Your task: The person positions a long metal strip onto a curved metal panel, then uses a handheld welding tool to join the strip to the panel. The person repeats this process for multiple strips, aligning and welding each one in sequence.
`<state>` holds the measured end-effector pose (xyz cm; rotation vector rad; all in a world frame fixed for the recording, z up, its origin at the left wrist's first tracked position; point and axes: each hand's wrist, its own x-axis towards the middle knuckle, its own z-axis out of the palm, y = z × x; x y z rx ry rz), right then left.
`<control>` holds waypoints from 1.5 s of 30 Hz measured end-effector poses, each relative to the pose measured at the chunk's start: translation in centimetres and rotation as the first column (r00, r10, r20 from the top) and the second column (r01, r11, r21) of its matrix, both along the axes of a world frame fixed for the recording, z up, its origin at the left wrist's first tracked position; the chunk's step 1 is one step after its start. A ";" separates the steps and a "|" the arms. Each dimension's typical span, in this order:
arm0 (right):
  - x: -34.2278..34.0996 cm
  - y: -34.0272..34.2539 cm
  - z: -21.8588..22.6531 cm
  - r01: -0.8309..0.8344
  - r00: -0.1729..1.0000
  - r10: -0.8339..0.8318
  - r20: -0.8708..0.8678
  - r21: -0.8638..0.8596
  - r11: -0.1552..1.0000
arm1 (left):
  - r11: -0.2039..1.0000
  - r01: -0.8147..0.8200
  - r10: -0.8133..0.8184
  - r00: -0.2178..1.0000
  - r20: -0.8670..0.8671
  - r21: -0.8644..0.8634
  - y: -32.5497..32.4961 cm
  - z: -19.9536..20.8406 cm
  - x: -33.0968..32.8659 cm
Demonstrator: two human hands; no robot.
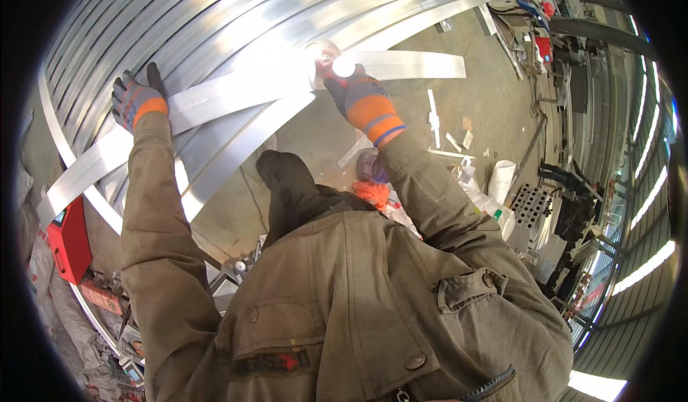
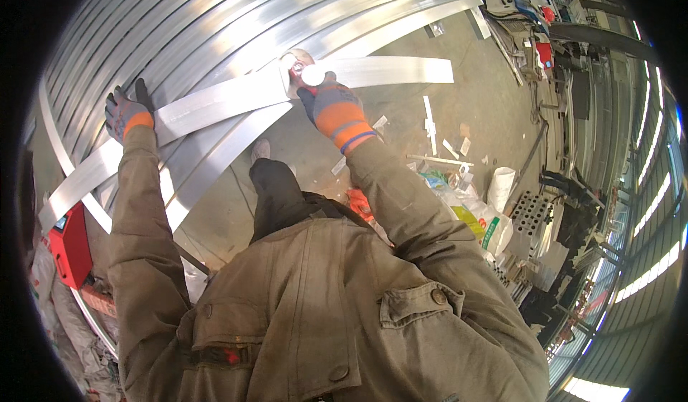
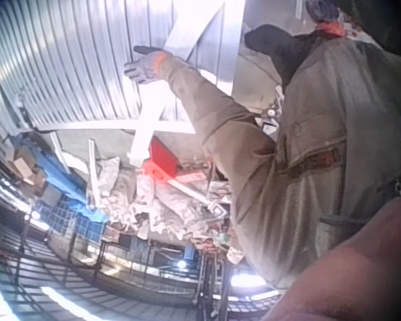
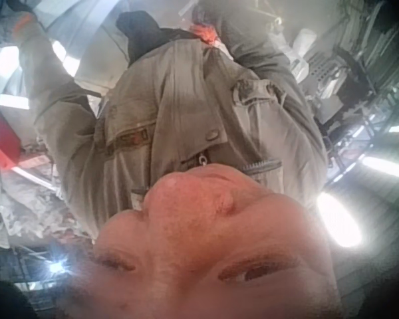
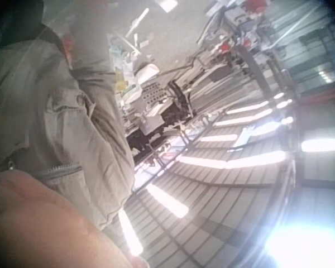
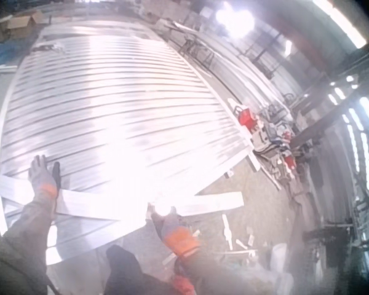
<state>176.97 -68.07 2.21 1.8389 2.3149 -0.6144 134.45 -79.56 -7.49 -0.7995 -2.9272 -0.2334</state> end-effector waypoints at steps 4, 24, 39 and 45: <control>0.8 -0.9 0.5 0.006 0.999 -0.006 -0.050 -0.001 1.000 | 1.000 0.005 -0.005 0.999 -0.042 -0.003 0.1 0.0 0.1; -0.3 -0.1 1.8 -0.010 1.000 0.010 0.014 -0.008 1.000 | 1.000 -0.007 0.009 0.999 -0.051 0.024 0.1 -0.1 0.1; 4.4 2.6 3.4 -0.293 0.953 0.302 0.027 -0.163 0.942 | 1.000 -0.005 0.005 1.000 -0.020 -0.014 -0.1 0.5 0.4; 1.6 5.4 1.3 -0.601 0.799 0.601 -0.017 -0.068 0.797 | 0.999 -0.011 0.008 0.998 -0.054 -0.042 0.1 0.9 0.6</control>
